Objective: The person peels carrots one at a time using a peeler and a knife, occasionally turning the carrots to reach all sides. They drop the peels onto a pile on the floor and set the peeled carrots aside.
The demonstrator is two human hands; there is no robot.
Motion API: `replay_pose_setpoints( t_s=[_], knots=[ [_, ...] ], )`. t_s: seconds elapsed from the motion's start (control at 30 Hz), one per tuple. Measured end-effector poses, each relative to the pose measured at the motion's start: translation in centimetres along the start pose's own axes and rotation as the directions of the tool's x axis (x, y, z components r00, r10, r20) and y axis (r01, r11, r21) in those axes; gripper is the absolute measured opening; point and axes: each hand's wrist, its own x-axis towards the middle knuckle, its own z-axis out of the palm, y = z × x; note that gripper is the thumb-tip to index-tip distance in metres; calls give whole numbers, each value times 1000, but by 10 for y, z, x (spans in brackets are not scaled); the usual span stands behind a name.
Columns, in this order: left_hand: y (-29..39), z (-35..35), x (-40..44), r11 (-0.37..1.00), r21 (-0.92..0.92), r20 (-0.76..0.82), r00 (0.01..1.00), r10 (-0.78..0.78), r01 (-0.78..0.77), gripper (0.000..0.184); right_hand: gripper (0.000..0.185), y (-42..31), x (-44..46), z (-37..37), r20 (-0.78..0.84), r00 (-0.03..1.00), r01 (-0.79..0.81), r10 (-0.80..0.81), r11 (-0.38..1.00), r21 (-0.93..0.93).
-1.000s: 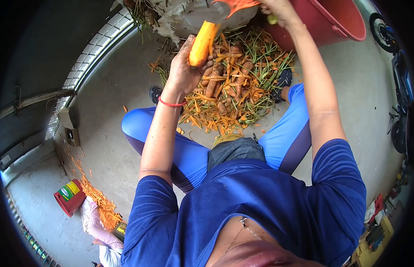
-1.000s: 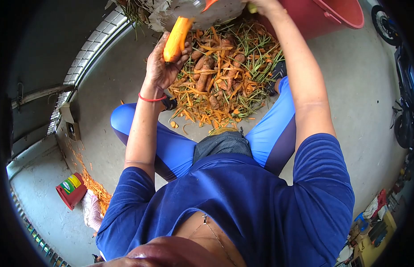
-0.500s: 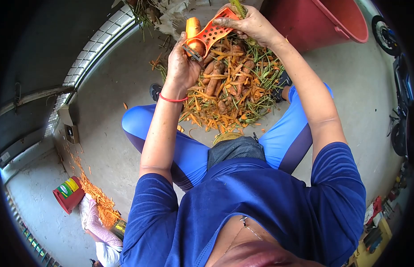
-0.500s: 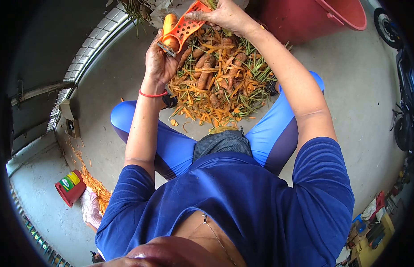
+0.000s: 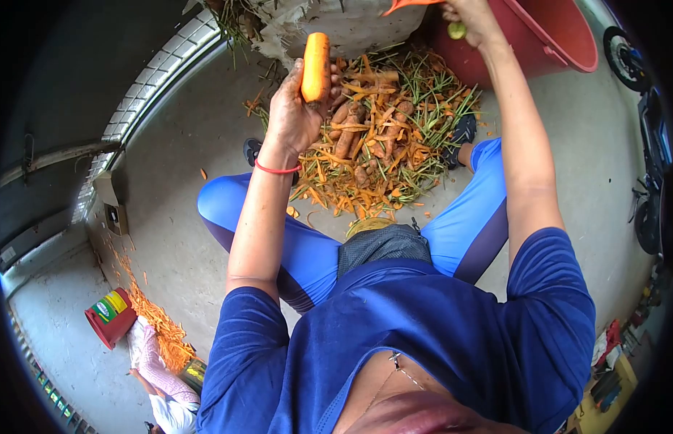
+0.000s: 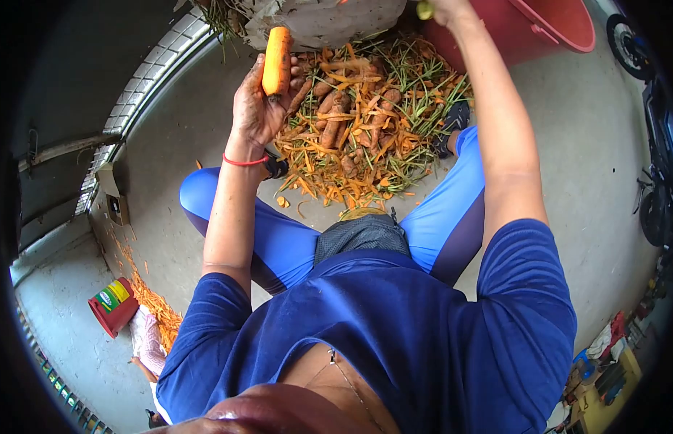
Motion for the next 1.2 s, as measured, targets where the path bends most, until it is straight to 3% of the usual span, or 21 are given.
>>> replay_pose_setpoints(
  t_s=[0.03,0.1,0.13,0.17,0.27,0.47,0.57,0.6,0.7,0.77,0.83,0.87,0.9,0.93,0.97,1.0,1.03,1.1,1.2],
  knots=[
    [1,-4,4,999,-34,-6,1000,-12,11,40,21,-10,-14,20,64,998,-20,17,999,46],
    [2,-12,8,994,-93,-17,999,-52,50,41,19,-2,-25,50,266,964,28,-13,998,-54],
    [-1,0,7,998,56,-95,995,22,-17,43,20,5,-30,65,314,947,73,-68,997,-5],
    [-2,5,6,999,34,-97,995,4,0,43,21,11,-34,74,358,925,117,-126,992,44],
    [-2,6,6,1000,5,-80,997,-23,24,47,25,25,-44,80,365,931,5,17,998,-61],
    [-6,9,6,999,-31,-145,989,-21,17,38,23,29,-37,77,373,928,22,6,997,-71],
    [-6,5,13,989,-127,-81,993,-85,75,34,23,24,-21,69,470,881,30,-60,997,72],
    [-6,5,12,986,-138,-62,992,-107,97,34,24,24,-20,68,442,887,129,-136,991,45],
    [-7,-13,17,943,-228,294,941,-169,241,35,26,-27,-26,36,339,917,-218,211,976,-19],
    [-5,-9,8,969,-154,228,961,-156,194,40,27,-4,-4,10,67,995,-59,68,991,-124],
    [-2,-4,1,982,-104,175,975,-136,156,42,27,-5,3,0,-56,998,5,-7,999,-35],
    [-2,9,-2,994,-71,-31,996,-87,84,39,26,-8,1,6,-9,999,43,-43,999,19],
    [-2,8,-1,994,-75,-41,996,-84,81,39,24,-10,-11,11,8,999,-50,50,999,2],
    [-1,7,0,994,-76,-52,995,-82,78,40,23,-9,-18,23,137,985,-111,103,993,47],
    [0,6,2,994,-71,-64,994,-86,82,40,24,-9,-27,37,213,971,-106,111,994,-32],
    [-3,4,4,999,-2,-89,995,-50,50,41,26,-2,-28,49,290,957,2,16,998,-62],
    [-6,8,4,999,16,-135,990,-42,44,40,26,6,-34,65,327,944,16,-48,995,100],
    [-9,14,1,998,52,-228,973,-17,30,39,25,10,-38,70,418,907,36,-55,998,53],
    [-7,9,1,999,11,-158,987,-44,46,38,25,14,-33,69,419,904,72,-88,996,53]
  ],
)
